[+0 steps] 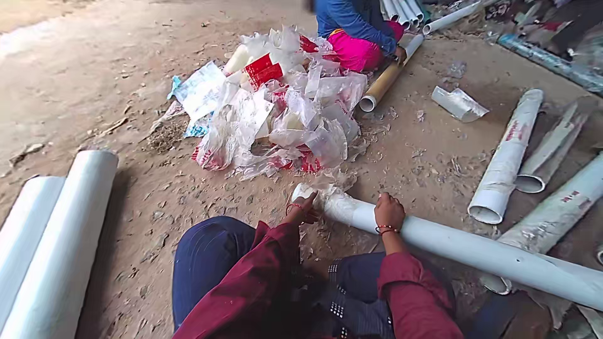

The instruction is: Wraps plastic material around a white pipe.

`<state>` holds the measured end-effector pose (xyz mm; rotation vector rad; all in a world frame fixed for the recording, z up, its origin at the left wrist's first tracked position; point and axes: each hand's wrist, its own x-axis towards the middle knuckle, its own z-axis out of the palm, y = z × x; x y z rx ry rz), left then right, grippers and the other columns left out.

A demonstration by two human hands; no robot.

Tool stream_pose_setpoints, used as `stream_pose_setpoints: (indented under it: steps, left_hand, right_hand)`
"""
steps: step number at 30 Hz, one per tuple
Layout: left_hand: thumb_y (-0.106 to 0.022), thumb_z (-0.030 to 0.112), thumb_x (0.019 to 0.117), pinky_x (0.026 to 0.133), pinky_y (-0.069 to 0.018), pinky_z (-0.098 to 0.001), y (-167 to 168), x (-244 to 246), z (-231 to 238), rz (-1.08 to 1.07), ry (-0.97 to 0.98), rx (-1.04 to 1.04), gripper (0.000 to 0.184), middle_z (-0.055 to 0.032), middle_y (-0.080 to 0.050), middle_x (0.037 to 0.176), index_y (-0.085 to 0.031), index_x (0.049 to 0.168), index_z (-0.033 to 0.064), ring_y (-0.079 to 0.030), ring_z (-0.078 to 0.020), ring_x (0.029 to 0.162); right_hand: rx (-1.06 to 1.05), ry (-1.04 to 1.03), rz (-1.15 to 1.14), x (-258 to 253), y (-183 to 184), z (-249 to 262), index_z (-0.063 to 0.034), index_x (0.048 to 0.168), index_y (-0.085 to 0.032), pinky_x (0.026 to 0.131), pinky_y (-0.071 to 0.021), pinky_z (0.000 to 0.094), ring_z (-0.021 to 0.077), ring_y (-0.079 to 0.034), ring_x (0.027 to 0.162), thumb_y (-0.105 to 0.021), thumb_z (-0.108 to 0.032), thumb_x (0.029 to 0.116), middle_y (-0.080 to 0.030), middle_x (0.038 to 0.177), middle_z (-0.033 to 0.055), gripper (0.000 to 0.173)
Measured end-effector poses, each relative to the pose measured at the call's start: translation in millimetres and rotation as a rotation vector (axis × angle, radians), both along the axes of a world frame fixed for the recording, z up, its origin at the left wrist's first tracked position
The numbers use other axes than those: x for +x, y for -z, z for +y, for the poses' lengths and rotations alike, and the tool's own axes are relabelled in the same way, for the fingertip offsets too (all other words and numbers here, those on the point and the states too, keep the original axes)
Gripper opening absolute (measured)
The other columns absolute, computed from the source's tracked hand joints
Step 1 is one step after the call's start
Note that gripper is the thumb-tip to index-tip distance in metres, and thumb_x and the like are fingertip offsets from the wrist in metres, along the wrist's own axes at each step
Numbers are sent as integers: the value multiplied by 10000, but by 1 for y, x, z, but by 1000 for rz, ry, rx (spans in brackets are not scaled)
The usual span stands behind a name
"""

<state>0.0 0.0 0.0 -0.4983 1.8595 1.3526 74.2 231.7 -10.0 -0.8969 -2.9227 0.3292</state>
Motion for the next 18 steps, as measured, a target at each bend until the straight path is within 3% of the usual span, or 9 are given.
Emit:
stream_pose_setpoints:
  steps: [2,5,8,11,15,16,18]
  left_hand:
    - [-414,496,1097,864,-569,-461,-10,-3,6,17,58,-28,649,-261,-666,1176,-542,1328,-97,-696,-317,968]
    - [-355,361,1130,930,-524,-492,-27,-8,11,-18,111,10,529,-260,-633,1279,-504,1388,-75,-657,-337,1080]
    - [-364,335,1132,938,-533,-482,-45,-10,16,-24,145,-59,512,-282,-611,1309,-502,1382,-90,-662,-350,1110]
    - [-430,323,1114,865,-560,-416,-70,-6,26,38,322,-264,458,-219,-681,1211,-593,1320,-53,-709,-280,972]
    - [-528,270,1055,937,-536,-505,-42,-19,33,96,362,-357,427,-252,-650,1288,-605,1313,-62,-689,-350,1078]
    - [-535,294,1048,989,-516,-527,-32,-20,33,120,367,-390,450,-256,-648,1314,-624,1299,-68,-677,-367,1145]
    - [-498,375,1049,1005,-505,-555,-15,-17,31,169,348,-436,512,-263,-664,1283,-662,1223,-77,-675,-379,1158]
  right_hand:
    - [-13,24,-24,-2,-3,2,40,1253,-666,1023,-481,525,390,-663,1189,-438,-130,1083,-716,1197,238,331]
    - [-1,33,-37,-3,-1,4,23,1239,-678,1020,-488,490,350,-672,1178,-448,-133,1070,-727,1181,205,325]
    - [34,20,-6,-2,4,0,32,1210,-692,992,-507,489,356,-687,1148,-460,-142,1065,-736,1150,208,325]
    - [65,11,13,0,7,-2,37,1193,-699,980,-518,485,360,-695,1130,-467,-144,1064,-740,1134,212,321]
    - [77,9,29,0,8,-2,37,1186,-698,972,-517,494,359,-696,1121,-468,-153,1066,-739,1125,214,322]
    - [75,7,35,1,7,-2,36,1189,-698,972,-518,496,360,-695,1123,-464,-156,1067,-739,1126,213,326]
    - [65,11,26,2,5,1,20,1212,-693,983,-514,489,352,-689,1140,-447,-177,1073,-738,1144,201,345]
